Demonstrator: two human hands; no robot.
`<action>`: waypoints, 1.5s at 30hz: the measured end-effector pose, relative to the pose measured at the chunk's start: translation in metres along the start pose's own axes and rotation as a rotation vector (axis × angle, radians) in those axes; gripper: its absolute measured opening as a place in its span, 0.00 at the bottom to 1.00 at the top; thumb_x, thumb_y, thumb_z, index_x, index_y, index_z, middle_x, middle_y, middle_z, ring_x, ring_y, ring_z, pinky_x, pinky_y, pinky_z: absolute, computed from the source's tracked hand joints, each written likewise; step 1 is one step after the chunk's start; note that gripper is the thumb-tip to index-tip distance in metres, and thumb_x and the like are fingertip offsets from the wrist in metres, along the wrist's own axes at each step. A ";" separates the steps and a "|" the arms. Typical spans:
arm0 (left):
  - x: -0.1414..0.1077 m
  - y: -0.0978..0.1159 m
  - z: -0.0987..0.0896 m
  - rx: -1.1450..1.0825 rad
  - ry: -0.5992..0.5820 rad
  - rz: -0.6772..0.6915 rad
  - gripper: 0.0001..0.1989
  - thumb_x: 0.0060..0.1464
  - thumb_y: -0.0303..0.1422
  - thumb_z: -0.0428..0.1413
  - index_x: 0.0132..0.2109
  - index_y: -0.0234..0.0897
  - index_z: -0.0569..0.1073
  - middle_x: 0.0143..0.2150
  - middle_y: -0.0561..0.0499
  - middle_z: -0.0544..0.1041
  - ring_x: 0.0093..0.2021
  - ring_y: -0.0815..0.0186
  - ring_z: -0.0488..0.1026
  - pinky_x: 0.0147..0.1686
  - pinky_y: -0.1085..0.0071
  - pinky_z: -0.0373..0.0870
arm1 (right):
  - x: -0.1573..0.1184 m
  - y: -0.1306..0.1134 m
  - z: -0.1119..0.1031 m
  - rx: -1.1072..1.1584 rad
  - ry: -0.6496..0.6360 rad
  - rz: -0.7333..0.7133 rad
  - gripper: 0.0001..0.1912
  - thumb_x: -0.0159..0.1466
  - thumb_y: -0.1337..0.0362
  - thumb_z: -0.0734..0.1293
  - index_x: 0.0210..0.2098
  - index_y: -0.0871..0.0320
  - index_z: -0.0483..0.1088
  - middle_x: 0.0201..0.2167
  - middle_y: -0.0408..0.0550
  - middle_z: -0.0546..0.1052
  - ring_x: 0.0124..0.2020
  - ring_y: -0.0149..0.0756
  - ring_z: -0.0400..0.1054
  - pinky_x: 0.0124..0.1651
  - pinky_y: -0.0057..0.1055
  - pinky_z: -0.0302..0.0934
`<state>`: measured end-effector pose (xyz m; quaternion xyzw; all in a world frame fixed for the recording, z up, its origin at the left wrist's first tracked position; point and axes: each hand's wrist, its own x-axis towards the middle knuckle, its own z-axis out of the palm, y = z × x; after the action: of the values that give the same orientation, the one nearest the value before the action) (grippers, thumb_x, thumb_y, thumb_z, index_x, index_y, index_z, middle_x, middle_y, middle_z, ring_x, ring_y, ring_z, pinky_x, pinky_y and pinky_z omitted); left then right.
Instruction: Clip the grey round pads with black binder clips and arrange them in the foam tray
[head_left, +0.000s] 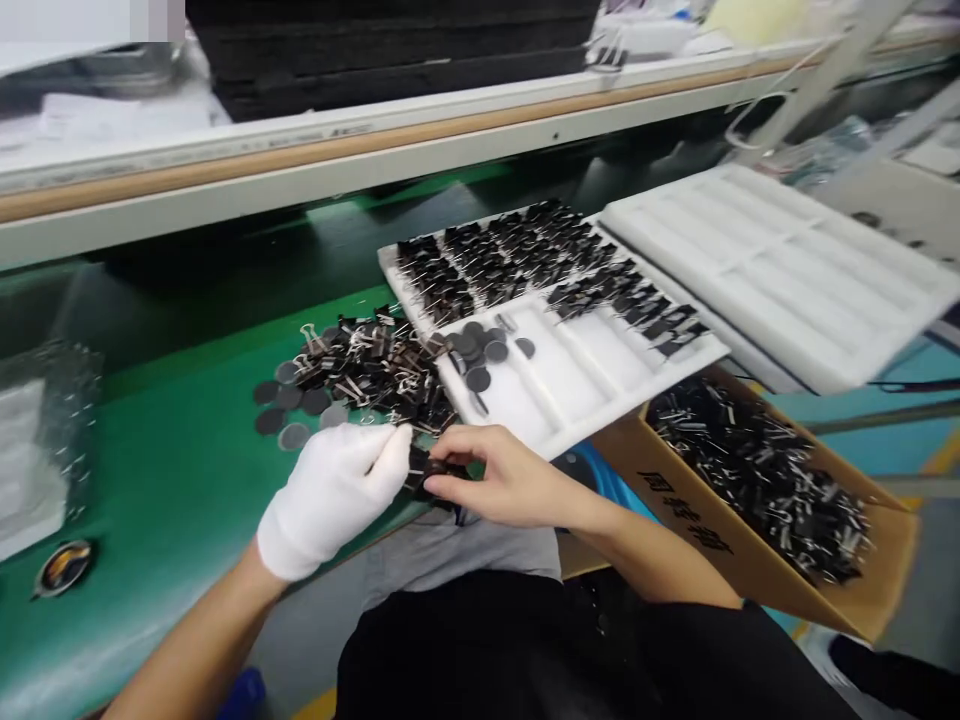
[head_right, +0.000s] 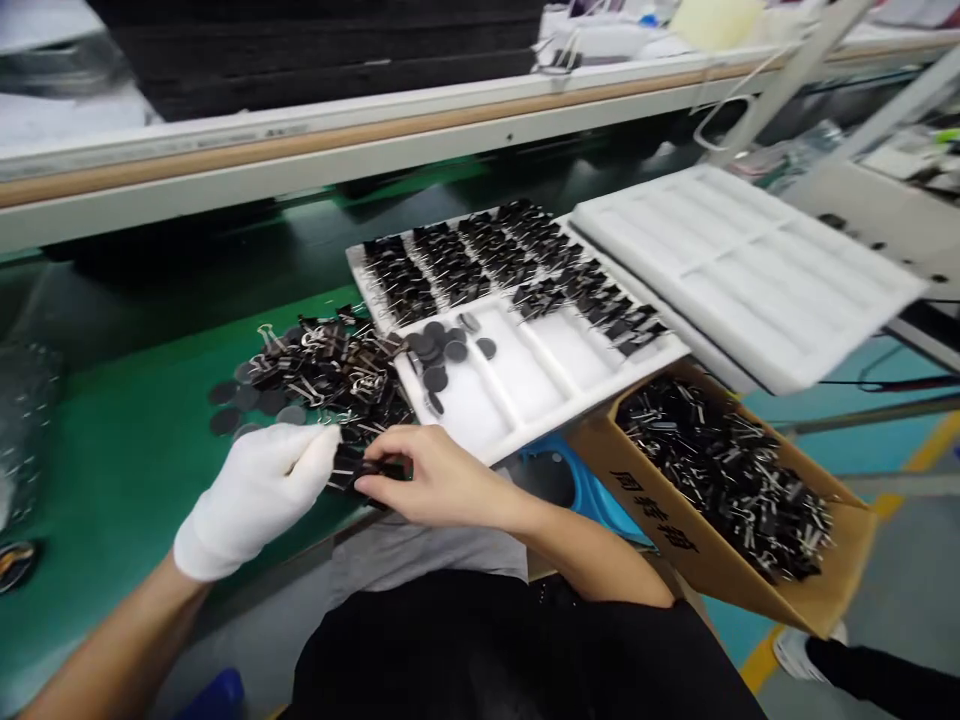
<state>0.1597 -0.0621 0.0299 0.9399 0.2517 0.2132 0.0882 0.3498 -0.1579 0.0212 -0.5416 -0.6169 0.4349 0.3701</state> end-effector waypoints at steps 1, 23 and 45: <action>0.003 0.002 0.001 0.016 0.004 0.050 0.20 0.64 0.28 0.46 0.22 0.41 0.61 0.16 0.55 0.65 0.17 0.68 0.62 0.22 0.67 0.54 | -0.003 -0.001 -0.003 -0.022 -0.002 -0.006 0.03 0.65 0.63 0.70 0.37 0.57 0.76 0.34 0.44 0.78 0.35 0.33 0.72 0.41 0.31 0.66; -0.077 -0.017 0.030 -0.073 0.084 -0.214 0.16 0.68 0.37 0.48 0.60 0.46 0.70 0.50 0.52 0.80 0.43 0.64 0.78 0.43 0.67 0.75 | 0.001 0.126 -0.279 -1.237 0.181 -0.003 0.14 0.68 0.56 0.66 0.45 0.53 0.82 0.52 0.59 0.68 0.54 0.56 0.57 0.51 0.49 0.49; -0.071 -0.068 -0.015 0.474 -0.020 -0.511 0.25 0.64 0.44 0.52 0.62 0.35 0.70 0.61 0.34 0.72 0.61 0.40 0.69 0.54 0.45 0.69 | 0.009 0.054 -0.113 -1.408 0.165 -0.384 0.12 0.74 0.62 0.59 0.47 0.58 0.73 0.45 0.55 0.78 0.44 0.45 0.71 0.44 0.39 0.57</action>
<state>0.0679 -0.0389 -0.0010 0.8430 0.5205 0.1105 -0.0794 0.4719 -0.1320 0.0102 -0.5642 -0.8045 -0.1789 0.0496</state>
